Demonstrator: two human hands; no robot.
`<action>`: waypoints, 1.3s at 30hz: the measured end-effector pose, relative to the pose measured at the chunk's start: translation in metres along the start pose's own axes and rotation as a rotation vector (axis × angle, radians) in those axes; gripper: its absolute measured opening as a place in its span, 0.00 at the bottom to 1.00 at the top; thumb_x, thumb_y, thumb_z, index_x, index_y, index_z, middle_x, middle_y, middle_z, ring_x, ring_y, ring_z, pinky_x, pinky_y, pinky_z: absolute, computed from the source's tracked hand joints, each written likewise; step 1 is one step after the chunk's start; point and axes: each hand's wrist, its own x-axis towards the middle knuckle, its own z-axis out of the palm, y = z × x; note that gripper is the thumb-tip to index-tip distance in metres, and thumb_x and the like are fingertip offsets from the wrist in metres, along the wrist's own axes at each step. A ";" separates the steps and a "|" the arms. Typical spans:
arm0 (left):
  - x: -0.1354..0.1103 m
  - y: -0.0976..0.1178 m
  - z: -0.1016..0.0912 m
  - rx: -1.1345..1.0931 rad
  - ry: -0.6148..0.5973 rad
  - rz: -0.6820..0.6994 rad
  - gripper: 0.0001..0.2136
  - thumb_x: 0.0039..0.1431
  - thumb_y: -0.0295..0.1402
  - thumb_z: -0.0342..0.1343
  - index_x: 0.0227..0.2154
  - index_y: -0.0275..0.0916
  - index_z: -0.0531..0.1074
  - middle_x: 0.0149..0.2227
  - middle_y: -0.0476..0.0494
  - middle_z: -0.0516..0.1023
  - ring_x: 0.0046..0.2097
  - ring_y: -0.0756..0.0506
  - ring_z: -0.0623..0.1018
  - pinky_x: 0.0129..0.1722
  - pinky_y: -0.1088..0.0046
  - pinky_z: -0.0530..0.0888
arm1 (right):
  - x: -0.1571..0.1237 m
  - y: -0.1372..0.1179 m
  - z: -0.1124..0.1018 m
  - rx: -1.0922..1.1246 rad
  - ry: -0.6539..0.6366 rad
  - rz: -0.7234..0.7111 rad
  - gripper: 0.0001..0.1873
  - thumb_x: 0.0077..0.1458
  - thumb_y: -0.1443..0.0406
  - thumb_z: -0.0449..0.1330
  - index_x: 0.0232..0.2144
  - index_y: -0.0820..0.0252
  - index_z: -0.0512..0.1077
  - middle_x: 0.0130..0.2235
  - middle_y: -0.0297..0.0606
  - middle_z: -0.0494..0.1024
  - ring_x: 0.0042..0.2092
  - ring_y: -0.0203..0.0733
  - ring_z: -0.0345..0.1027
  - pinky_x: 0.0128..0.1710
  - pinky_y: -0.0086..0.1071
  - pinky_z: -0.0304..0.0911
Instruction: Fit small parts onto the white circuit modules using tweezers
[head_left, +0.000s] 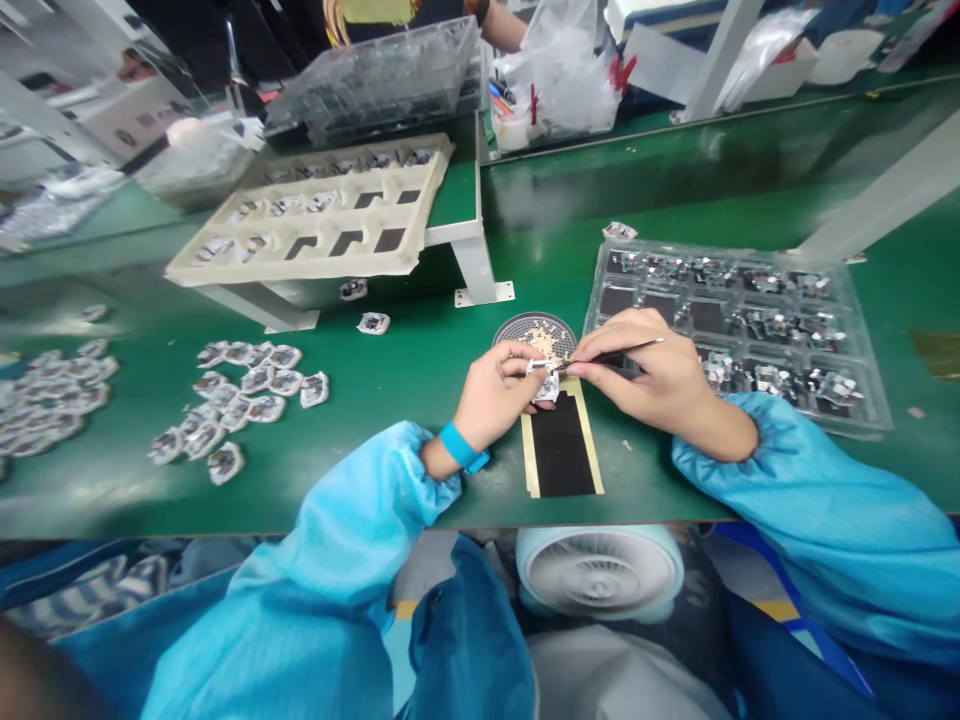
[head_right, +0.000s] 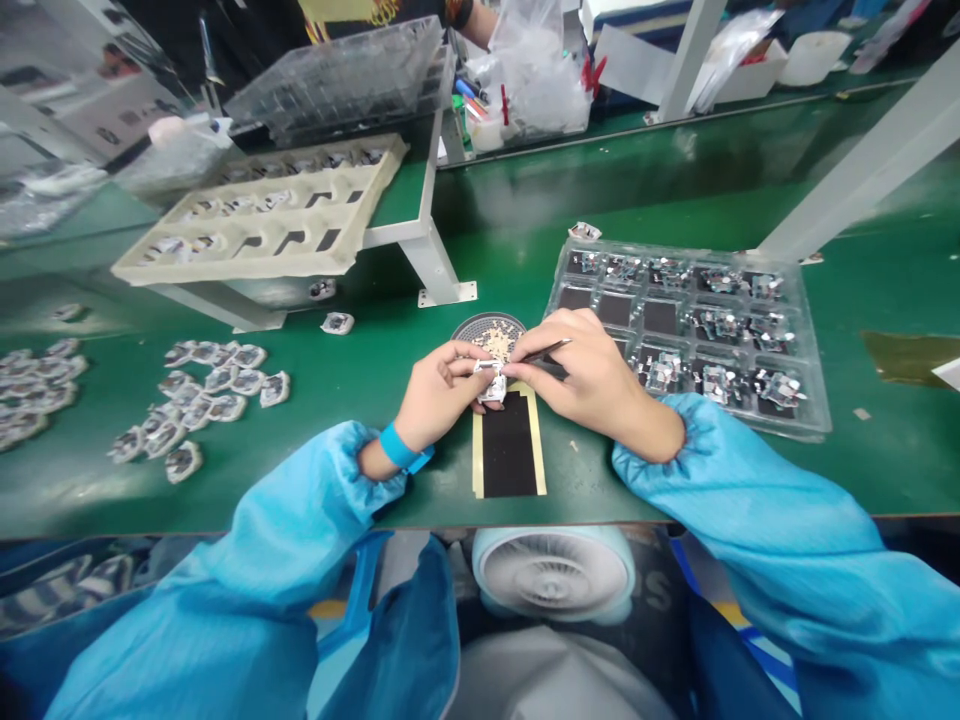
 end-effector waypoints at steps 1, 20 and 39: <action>0.000 0.000 0.000 -0.004 0.001 0.001 0.13 0.54 0.33 0.67 0.39 0.37 0.71 0.33 0.44 0.84 0.26 0.45 0.84 0.20 0.79 0.77 | 0.000 -0.001 0.000 0.001 0.011 0.010 0.06 0.59 0.64 0.69 0.39 0.52 0.76 0.38 0.34 0.84 0.40 0.46 0.77 0.45 0.45 0.68; -0.001 0.001 -0.001 -0.028 0.032 0.107 0.19 0.53 0.45 0.70 0.37 0.36 0.74 0.31 0.44 0.83 0.27 0.48 0.82 0.23 0.76 0.78 | 0.003 -0.005 0.000 0.112 0.032 0.266 0.08 0.55 0.59 0.71 0.33 0.53 0.78 0.36 0.35 0.84 0.38 0.46 0.78 0.41 0.42 0.72; 0.000 0.003 -0.005 -0.012 0.058 0.145 0.17 0.54 0.43 0.70 0.37 0.35 0.75 0.31 0.44 0.83 0.28 0.47 0.82 0.23 0.76 0.78 | 0.005 0.001 -0.003 0.271 0.013 0.374 0.09 0.55 0.58 0.71 0.33 0.55 0.78 0.35 0.36 0.83 0.38 0.44 0.78 0.43 0.40 0.75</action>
